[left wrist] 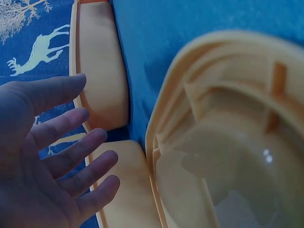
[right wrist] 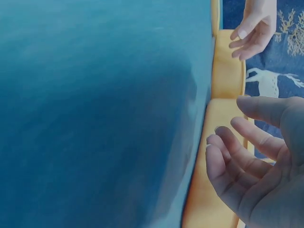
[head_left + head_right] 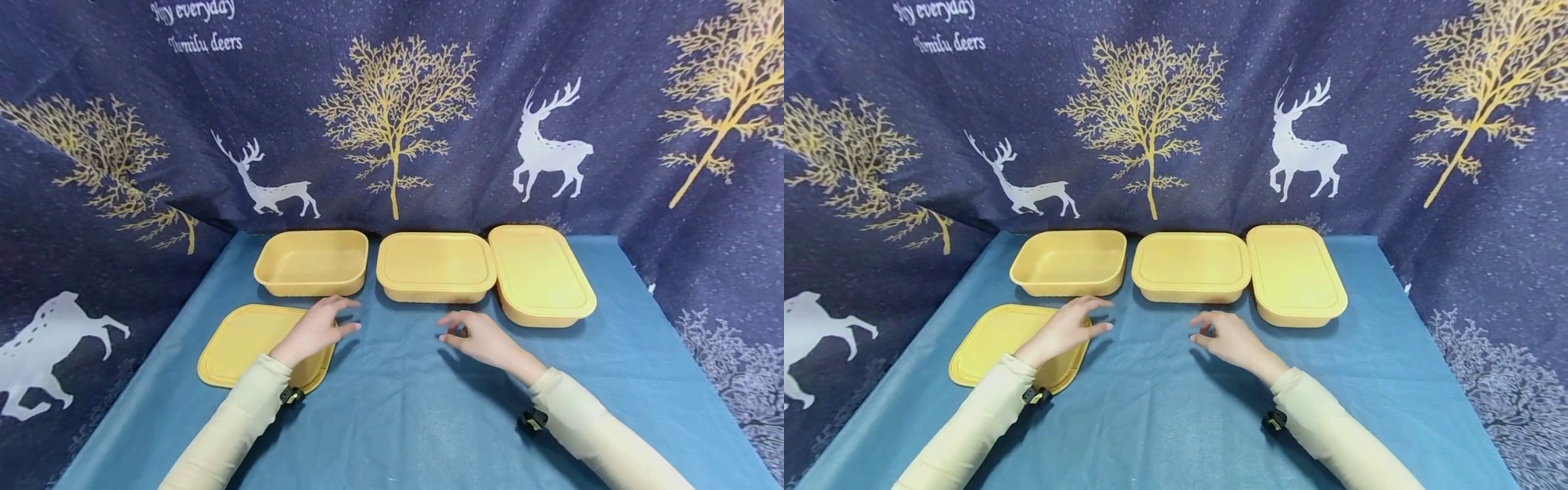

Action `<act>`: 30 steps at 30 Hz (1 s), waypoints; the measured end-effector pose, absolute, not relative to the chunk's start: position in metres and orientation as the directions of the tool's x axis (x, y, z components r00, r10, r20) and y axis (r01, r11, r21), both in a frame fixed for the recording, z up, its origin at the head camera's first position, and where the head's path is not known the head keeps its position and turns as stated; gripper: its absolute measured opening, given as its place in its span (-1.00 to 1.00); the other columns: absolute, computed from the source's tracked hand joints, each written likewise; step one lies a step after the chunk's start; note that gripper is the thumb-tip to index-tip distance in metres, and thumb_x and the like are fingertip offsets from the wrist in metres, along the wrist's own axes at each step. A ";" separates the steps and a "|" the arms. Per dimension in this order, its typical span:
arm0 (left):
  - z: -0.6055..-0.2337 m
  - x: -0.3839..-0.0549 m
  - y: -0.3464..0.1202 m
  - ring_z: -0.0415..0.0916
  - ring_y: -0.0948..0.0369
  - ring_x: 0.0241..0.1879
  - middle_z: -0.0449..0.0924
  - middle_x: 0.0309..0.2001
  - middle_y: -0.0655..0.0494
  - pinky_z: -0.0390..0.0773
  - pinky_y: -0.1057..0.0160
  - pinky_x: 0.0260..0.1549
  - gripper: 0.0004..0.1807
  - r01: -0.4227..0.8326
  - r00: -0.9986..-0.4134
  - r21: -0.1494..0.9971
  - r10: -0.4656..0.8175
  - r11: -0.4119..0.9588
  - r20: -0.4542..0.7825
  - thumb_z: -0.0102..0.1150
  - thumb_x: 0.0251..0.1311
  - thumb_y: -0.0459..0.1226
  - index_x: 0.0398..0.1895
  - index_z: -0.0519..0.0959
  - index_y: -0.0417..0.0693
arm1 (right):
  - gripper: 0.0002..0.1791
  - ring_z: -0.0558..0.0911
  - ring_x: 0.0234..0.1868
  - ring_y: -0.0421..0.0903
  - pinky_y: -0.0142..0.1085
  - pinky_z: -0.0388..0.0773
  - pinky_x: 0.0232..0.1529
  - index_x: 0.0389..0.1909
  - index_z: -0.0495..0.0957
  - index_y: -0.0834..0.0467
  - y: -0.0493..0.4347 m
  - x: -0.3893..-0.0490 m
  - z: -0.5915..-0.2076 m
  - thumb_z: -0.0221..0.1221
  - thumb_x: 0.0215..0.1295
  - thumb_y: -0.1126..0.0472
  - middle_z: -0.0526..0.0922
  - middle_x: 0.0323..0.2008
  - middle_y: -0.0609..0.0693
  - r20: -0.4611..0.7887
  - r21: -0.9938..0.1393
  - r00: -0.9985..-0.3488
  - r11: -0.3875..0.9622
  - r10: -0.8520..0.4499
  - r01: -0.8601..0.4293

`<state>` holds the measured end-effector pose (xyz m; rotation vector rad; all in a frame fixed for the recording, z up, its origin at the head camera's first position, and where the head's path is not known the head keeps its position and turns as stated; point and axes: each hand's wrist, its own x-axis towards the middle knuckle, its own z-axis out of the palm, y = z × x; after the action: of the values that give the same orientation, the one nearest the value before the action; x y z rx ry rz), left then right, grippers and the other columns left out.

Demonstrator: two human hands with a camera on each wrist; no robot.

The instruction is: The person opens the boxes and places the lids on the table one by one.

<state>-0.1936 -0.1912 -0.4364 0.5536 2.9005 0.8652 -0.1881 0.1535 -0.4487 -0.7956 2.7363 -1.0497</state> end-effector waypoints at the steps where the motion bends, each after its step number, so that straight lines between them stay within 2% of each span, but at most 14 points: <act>1: -0.436 -0.194 -0.190 0.50 -0.05 0.08 0.50 0.24 -0.06 0.49 -0.09 0.05 -0.51 0.320 -0.933 0.539 0.357 0.779 0.038 0.31 0.33 -0.13 0.28 0.56 -0.08 | -0.69 0.52 -0.46 -0.27 -0.31 0.49 -0.43 0.08 0.67 0.16 0.157 -0.187 -0.449 0.29 0.38 0.14 0.70 -0.20 -0.07 0.087 -0.650 -0.861 0.627 -0.501 -0.430; 4: -0.436 -0.195 -0.189 0.40 -0.11 0.27 0.48 0.29 -0.11 0.40 -0.16 0.19 -0.51 0.322 -0.934 0.530 0.354 0.785 0.043 0.31 0.33 -0.13 0.28 0.56 -0.07 | -0.70 0.52 -0.45 -0.26 -0.32 0.49 -0.43 0.07 0.68 0.13 0.166 -0.185 -0.451 0.29 0.38 0.13 0.69 -0.20 -0.09 0.080 -0.651 -0.872 0.637 -0.484 -0.413; 6: -0.435 -0.198 -0.188 0.36 -0.14 0.31 0.48 0.30 -0.12 0.37 -0.19 0.22 -0.51 0.333 -0.932 0.526 0.357 0.783 0.057 0.30 0.33 -0.13 0.28 0.56 -0.08 | -0.70 0.54 -0.42 -0.25 -0.31 0.50 -0.41 0.07 0.67 0.11 0.170 -0.187 -0.450 0.29 0.38 0.13 0.69 -0.20 -0.09 0.074 -0.652 -0.879 0.644 -0.471 -0.400; 15: -0.412 -0.215 -0.176 0.44 -0.07 0.25 0.51 0.25 -0.05 0.41 -0.13 0.21 -0.49 0.392 -0.915 0.494 0.383 0.776 0.123 0.29 0.35 -0.09 0.32 0.53 -0.02 | -0.69 0.61 -0.25 -0.15 -0.19 0.55 -0.23 0.08 0.67 0.15 0.184 -0.200 -0.426 0.29 0.38 0.13 0.67 -0.21 -0.08 0.139 -0.635 -0.903 0.663 -0.407 -0.397; 24: -0.396 -0.227 -0.173 0.41 -0.04 0.29 0.50 0.27 -0.03 0.39 -0.09 0.25 -0.48 0.417 -0.906 0.494 0.395 0.762 0.156 0.24 0.38 -0.04 0.32 0.53 -0.02 | -0.71 0.59 -0.32 -0.14 -0.19 0.52 -0.24 0.05 0.67 0.21 0.192 -0.206 -0.403 0.30 0.35 0.24 0.69 -0.28 -0.04 0.199 -0.633 -0.919 0.671 -0.340 -0.386; 27: -0.396 -0.231 -0.172 0.40 -0.03 0.30 0.48 0.29 -0.02 0.38 -0.08 0.27 -0.46 0.417 -0.905 0.504 0.397 0.756 0.153 0.25 0.37 -0.04 0.34 0.51 -0.04 | -0.67 0.59 -0.29 -0.07 -0.16 0.50 -0.23 0.09 0.64 0.24 0.193 -0.209 -0.402 0.30 0.34 0.24 0.68 -0.18 0.07 0.230 -0.626 -0.918 0.673 -0.324 -0.394; 30: -0.398 -0.240 -0.166 0.42 -0.04 0.28 0.47 0.29 -0.04 0.38 -0.08 0.26 -0.43 0.436 -0.894 0.515 0.418 0.737 0.159 0.26 0.37 -0.05 0.37 0.48 -0.07 | -0.60 0.57 -0.19 0.05 -0.08 0.47 -0.17 0.16 0.61 0.23 0.194 -0.214 -0.402 0.32 0.33 0.22 0.61 0.01 0.17 0.273 -0.606 -0.915 0.686 -0.296 -0.403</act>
<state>-0.2400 -0.1662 -0.3982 0.7279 2.9582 0.8905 -0.2141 0.1941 -0.4021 -0.6311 3.0236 -1.1473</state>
